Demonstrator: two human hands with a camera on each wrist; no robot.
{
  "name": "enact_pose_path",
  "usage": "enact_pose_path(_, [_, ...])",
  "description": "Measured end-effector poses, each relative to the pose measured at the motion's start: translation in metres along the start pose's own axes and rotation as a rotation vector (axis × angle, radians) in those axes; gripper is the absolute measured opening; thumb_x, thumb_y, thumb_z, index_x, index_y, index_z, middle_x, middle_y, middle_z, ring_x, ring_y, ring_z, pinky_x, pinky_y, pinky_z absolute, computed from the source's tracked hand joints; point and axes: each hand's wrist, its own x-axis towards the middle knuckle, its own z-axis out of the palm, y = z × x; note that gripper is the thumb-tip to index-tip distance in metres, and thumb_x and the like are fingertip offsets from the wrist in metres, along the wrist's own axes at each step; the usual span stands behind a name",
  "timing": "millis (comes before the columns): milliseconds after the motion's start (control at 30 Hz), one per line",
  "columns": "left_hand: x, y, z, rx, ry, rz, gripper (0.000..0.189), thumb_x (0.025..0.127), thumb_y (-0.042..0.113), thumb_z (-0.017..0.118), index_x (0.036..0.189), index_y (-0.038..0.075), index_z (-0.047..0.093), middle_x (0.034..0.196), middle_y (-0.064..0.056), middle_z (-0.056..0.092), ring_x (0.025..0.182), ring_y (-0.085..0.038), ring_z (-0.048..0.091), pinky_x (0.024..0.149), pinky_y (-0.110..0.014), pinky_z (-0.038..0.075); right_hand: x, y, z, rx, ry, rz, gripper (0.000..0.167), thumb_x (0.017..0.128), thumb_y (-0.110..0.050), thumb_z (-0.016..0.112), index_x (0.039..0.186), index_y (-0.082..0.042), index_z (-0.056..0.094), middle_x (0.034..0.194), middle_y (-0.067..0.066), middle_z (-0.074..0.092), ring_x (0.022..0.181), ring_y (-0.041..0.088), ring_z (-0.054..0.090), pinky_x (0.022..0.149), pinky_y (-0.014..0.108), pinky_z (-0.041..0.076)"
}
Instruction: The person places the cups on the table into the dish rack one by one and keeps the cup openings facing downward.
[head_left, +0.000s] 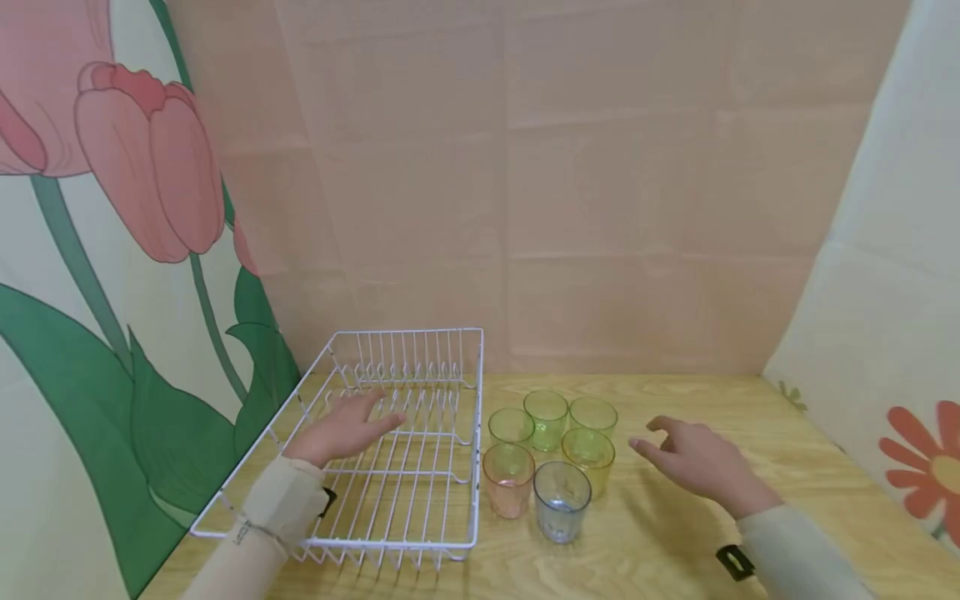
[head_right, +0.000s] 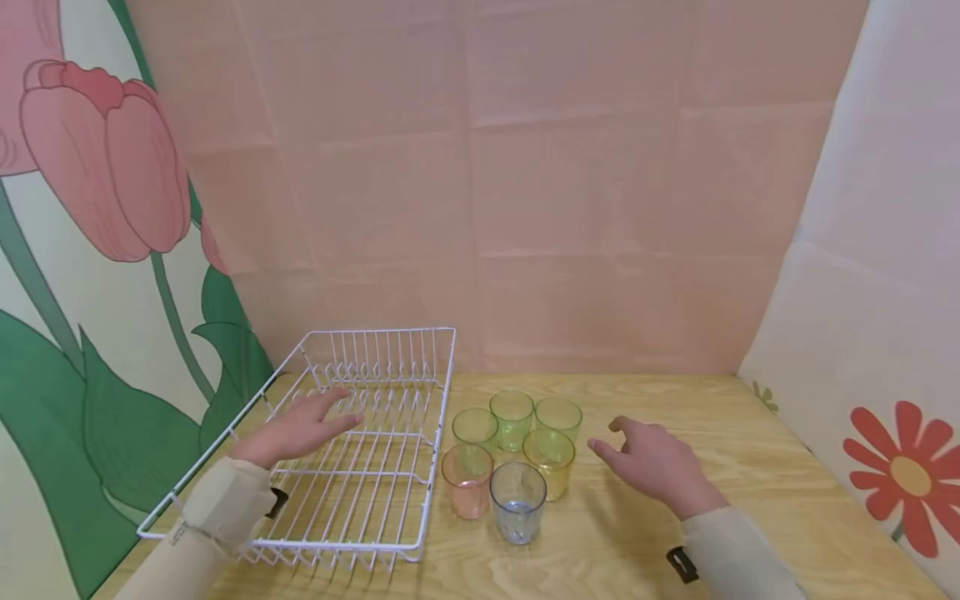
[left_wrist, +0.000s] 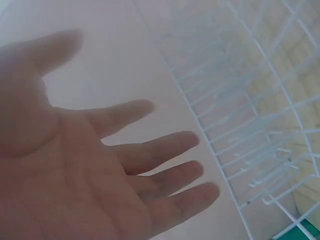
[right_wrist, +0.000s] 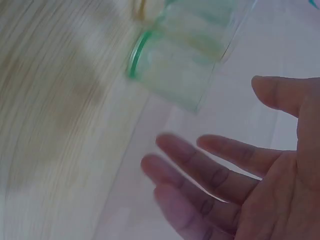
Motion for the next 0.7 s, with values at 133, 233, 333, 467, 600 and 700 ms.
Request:
enact_pose_path(133, [-0.002, 0.006, -0.001, -0.042, -0.009, 0.027, 0.067, 0.102, 0.047, 0.051, 0.148, -0.002, 0.042, 0.145, -0.023, 0.050, 0.133, -0.042, 0.048, 0.108, -0.058, 0.038, 0.004, -0.012, 0.003, 0.073, -0.059, 0.025, 0.061, 0.098, -0.056, 0.054, 0.121, -0.001, 0.065, 0.088, 0.005, 0.071, 0.074, 0.014, 0.064, 0.057, 0.036, 0.051])
enact_pose_path(233, [-0.001, 0.012, -0.002, -0.082, -0.005, 0.049, 0.060, 0.101, 0.043, 0.056, 0.144, 0.001, 0.049, 0.130, -0.019, 0.062, 0.114, -0.033, 0.063, 0.096, -0.052, 0.050, 0.006, -0.019, 0.006, 0.122, -0.079, 0.031, 0.052, 0.098, -0.049, 0.058, 0.117, -0.001, 0.067, 0.084, 0.003, 0.070, 0.071, 0.013, 0.063, 0.057, 0.036, 0.050])
enact_pose_path(333, [-0.001, 0.020, -0.003, -0.117, -0.001, 0.073, 0.055, 0.100, 0.041, 0.059, 0.140, 0.004, 0.053, 0.118, -0.012, 0.068, 0.101, -0.024, 0.067, 0.087, -0.047, 0.054, 0.007, -0.025, 0.009, 0.199, -0.100, 0.039, 0.044, 0.099, -0.039, 0.061, 0.115, 0.002, 0.066, 0.077, 0.003, 0.069, 0.066, 0.016, 0.064, 0.056, 0.035, 0.051])
enact_pose_path(467, [-0.005, 0.035, -0.007, -0.136, 0.017, 0.100, 0.051, 0.100, 0.042, 0.059, 0.138, 0.008, 0.056, 0.112, -0.008, 0.069, 0.097, -0.020, 0.066, 0.085, -0.045, 0.054, 0.008, -0.031, 0.012, 0.292, -0.117, 0.055, 0.037, 0.099, -0.029, 0.061, 0.114, 0.005, 0.065, 0.069, 0.006, 0.066, 0.061, 0.021, 0.064, 0.055, 0.033, 0.052])
enact_pose_path(600, [-0.010, 0.048, -0.008, -0.151, 0.052, 0.120, 0.048, 0.100, 0.042, 0.059, 0.135, 0.008, 0.058, 0.107, -0.008, 0.070, 0.094, -0.019, 0.065, 0.083, -0.044, 0.053, 0.013, -0.034, 0.020, 0.323, -0.110, 0.083, 0.035, 0.099, -0.024, 0.059, 0.115, 0.006, 0.065, 0.068, 0.006, 0.067, 0.062, 0.021, 0.065, 0.056, 0.033, 0.053])
enact_pose_path(700, [-0.012, 0.053, -0.006, -0.181, 0.097, 0.124, 0.044, 0.100, 0.040, 0.059, 0.132, 0.009, 0.060, 0.104, -0.007, 0.070, 0.091, -0.017, 0.065, 0.080, -0.042, 0.053, 0.016, -0.038, 0.026, 0.352, -0.095, 0.097, 0.032, 0.097, -0.018, 0.058, 0.114, 0.009, 0.065, 0.069, 0.006, 0.068, 0.063, 0.021, 0.066, 0.056, 0.033, 0.054])
